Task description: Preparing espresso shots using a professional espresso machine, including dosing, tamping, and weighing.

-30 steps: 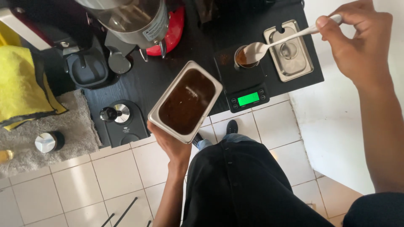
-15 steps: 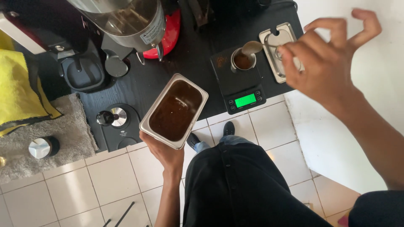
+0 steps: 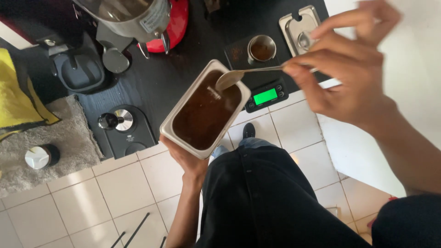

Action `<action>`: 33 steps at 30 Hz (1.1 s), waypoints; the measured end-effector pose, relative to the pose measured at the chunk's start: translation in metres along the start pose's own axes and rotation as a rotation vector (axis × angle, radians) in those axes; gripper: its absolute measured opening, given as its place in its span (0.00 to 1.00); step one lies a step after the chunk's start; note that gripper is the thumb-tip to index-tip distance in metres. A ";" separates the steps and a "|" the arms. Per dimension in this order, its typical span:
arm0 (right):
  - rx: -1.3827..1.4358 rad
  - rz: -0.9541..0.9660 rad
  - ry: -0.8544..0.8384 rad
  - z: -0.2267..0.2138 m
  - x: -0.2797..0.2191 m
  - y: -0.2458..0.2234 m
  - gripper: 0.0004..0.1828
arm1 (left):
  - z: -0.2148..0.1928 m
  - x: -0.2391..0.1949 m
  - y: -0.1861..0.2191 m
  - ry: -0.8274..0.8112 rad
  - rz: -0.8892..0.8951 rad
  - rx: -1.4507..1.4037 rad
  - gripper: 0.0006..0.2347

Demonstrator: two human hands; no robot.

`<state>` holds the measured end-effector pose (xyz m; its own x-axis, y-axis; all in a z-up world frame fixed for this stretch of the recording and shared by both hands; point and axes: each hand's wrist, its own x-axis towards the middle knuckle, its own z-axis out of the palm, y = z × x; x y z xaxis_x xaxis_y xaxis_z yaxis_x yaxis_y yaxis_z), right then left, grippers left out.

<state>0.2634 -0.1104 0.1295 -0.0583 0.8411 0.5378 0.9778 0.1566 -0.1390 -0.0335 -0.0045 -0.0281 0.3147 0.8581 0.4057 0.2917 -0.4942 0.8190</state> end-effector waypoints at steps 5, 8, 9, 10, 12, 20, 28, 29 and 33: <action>-0.004 -0.078 0.012 0.025 0.010 -0.020 0.07 | 0.003 0.008 0.025 0.003 0.105 -0.069 0.42; -0.032 -0.110 0.015 0.029 0.010 -0.023 0.07 | 0.007 0.007 0.017 0.040 0.197 -0.030 0.44; -0.025 -0.102 0.005 0.031 0.010 -0.023 0.07 | 0.007 0.007 0.016 0.057 0.241 -0.020 0.44; -0.019 -0.109 0.005 0.031 0.009 -0.022 0.07 | 0.007 0.008 0.016 0.064 0.239 -0.014 0.44; -0.053 -0.090 0.019 0.034 0.009 -0.020 0.08 | 0.005 0.008 0.017 0.025 0.185 -0.035 0.47; 0.157 0.109 -0.135 0.074 0.015 -0.059 0.21 | -0.019 -0.007 0.008 0.005 -0.208 -0.150 0.40; 0.971 0.472 -0.365 0.113 0.004 -0.112 0.39 | -0.035 -0.053 -0.036 0.217 -0.425 -0.256 0.50; 1.052 0.579 -0.416 0.125 -0.001 -0.116 0.40 | -0.036 -0.059 -0.050 0.217 -0.386 -0.235 0.49; 1.039 0.654 -0.327 0.148 0.003 -0.152 0.39 | -0.048 -0.031 -0.047 0.101 -0.236 -0.229 0.47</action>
<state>0.0853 -0.0556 0.0292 0.1826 0.9794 -0.0864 0.2340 -0.1286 -0.9637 -0.1004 -0.0014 -0.0601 0.1680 0.9603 0.2226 0.1320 -0.2457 0.9603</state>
